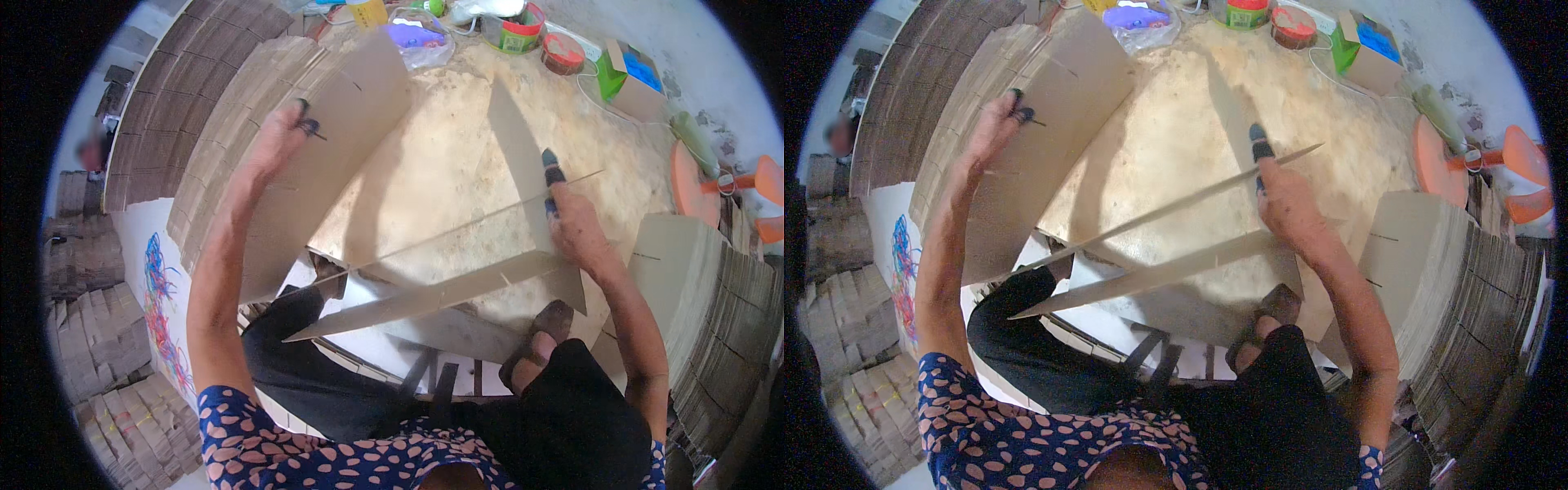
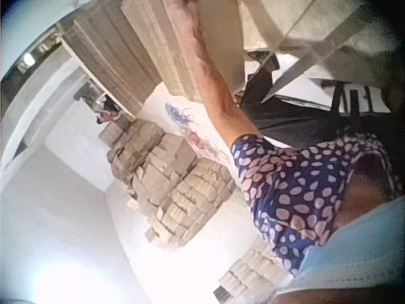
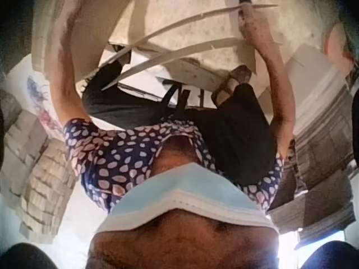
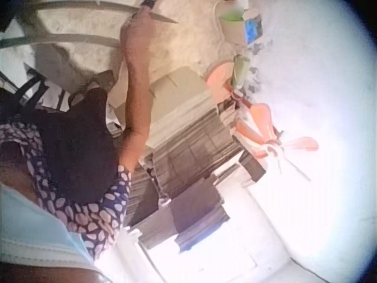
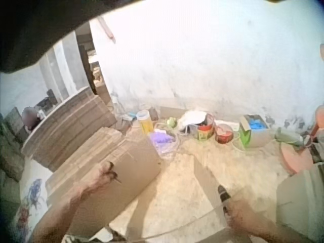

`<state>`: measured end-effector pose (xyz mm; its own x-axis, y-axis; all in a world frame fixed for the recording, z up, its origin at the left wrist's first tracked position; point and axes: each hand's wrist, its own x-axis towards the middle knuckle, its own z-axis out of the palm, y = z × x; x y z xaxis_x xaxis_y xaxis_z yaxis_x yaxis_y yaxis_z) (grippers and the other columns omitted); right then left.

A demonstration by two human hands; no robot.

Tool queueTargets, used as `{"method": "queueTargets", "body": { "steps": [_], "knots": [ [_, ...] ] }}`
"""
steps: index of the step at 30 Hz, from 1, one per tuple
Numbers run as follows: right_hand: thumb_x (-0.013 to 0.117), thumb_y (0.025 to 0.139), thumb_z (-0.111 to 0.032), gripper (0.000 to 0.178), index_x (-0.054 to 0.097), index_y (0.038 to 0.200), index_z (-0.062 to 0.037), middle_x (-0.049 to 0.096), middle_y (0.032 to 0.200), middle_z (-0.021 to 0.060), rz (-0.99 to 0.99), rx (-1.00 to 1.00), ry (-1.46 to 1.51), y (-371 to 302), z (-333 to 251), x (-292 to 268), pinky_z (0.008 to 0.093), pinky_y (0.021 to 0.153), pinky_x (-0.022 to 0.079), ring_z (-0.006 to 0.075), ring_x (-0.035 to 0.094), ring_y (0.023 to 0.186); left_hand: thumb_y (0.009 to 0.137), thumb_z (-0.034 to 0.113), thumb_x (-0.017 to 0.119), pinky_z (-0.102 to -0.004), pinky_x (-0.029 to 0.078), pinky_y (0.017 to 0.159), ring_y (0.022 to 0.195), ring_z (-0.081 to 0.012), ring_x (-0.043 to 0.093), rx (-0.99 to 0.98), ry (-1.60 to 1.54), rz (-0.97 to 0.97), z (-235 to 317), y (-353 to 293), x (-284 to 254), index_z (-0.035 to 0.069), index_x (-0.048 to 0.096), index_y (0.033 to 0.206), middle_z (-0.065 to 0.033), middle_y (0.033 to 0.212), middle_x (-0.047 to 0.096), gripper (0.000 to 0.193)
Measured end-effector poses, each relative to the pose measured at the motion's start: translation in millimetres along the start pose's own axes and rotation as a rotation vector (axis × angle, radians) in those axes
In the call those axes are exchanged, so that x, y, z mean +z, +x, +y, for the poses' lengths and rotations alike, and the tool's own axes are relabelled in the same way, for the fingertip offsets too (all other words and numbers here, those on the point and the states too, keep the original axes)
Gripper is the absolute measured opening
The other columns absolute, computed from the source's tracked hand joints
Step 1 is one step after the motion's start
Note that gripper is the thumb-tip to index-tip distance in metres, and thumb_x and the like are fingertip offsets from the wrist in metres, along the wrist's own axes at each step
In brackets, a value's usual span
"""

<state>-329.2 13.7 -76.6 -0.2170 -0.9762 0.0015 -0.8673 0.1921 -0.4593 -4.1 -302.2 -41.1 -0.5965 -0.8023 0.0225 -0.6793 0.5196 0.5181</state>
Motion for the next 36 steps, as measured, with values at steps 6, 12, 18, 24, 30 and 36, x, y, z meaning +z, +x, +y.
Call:
{"method": "queueTargets", "body": {
  "steps": [6,12,18,24,30,36],
  "knots": [
    [0.053,0.076,0.002,0.036,0.045,0.111,-0.0009,0.057,0.077,0.0262,0.021,0.094,0.012,-9.6,-8.5,-17.4,0.0508,0.065,0.043,0.0454,0.056,0.074,0.086,0.010,0.050,-0.0422,0.045,0.069,0.079,-0.0315,0.056,0.153,0.071,-0.200,51.2,-56.1,79.6,0.000,0.055,0.091,-0.0204,0.083,0.062,0.012],
    [0.050,0.075,0.006,0.054,0.040,0.127,-0.0055,0.056,0.083,0.0250,0.103,-0.044,0.082,-26.8,-11.7,-35.9,0.0494,0.064,0.042,0.0449,0.055,0.076,0.077,0.006,0.049,-0.0485,0.046,0.070,0.081,-0.0417,0.060,0.142,0.200,-0.307,116.1,-79.6,109.6,0.000,0.050,0.088,-0.0240,0.080,0.060,0.012],
    [0.051,0.074,0.007,0.062,0.037,0.132,-0.0086,0.056,0.082,0.0240,0.118,-0.021,0.141,-40.2,-5.4,-46.4,0.0476,0.063,0.042,0.0437,0.055,0.076,0.074,0.000,0.051,-0.0475,0.047,0.070,0.083,-0.0408,0.059,0.110,0.214,-0.202,133.0,-73.3,131.9,-0.002,0.050,0.088,-0.0240,0.083,0.060,0.014],
    [0.051,0.075,0.003,0.039,0.048,0.114,-0.0044,0.056,0.082,0.0239,0.100,-0.061,0.068,-39.2,13.1,-42.8,0.0478,0.063,0.043,0.0433,0.055,0.077,0.079,0.004,0.050,-0.0502,0.043,0.061,0.070,-0.0451,0.056,0.214,0.043,-0.096,154.4,-52.1,145.1,-0.001,0.049,0.079,-0.0274,0.069,0.055,0.005],
    [0.050,0.078,-0.001,0.025,0.048,0.102,-0.0018,0.057,0.084,0.0246,0.034,-0.072,0.099,-31.1,-9.1,-42.1,0.0486,0.065,0.044,0.0430,0.056,0.078,0.083,0.009,0.052,-0.0502,0.043,0.063,0.071,-0.0452,0.056,0.186,-0.002,-0.035,153.5,-27.1,150.1,-0.001,0.051,0.079,-0.0272,0.071,0.055,0.010],
    [0.052,0.078,-0.005,0.025,0.048,0.102,-0.0008,0.060,0.083,0.0250,-0.186,0.046,-0.068,2.6,4.4,-0.4,0.0490,0.067,0.046,0.0415,0.059,0.079,0.081,0.010,0.053,-0.0481,0.045,0.073,0.086,-0.0440,0.056,0.137,0.006,-0.110,163.0,-22.1,146.3,0.000,0.052,0.078,-0.0273,0.089,0.058,0.011]
  ]
}}
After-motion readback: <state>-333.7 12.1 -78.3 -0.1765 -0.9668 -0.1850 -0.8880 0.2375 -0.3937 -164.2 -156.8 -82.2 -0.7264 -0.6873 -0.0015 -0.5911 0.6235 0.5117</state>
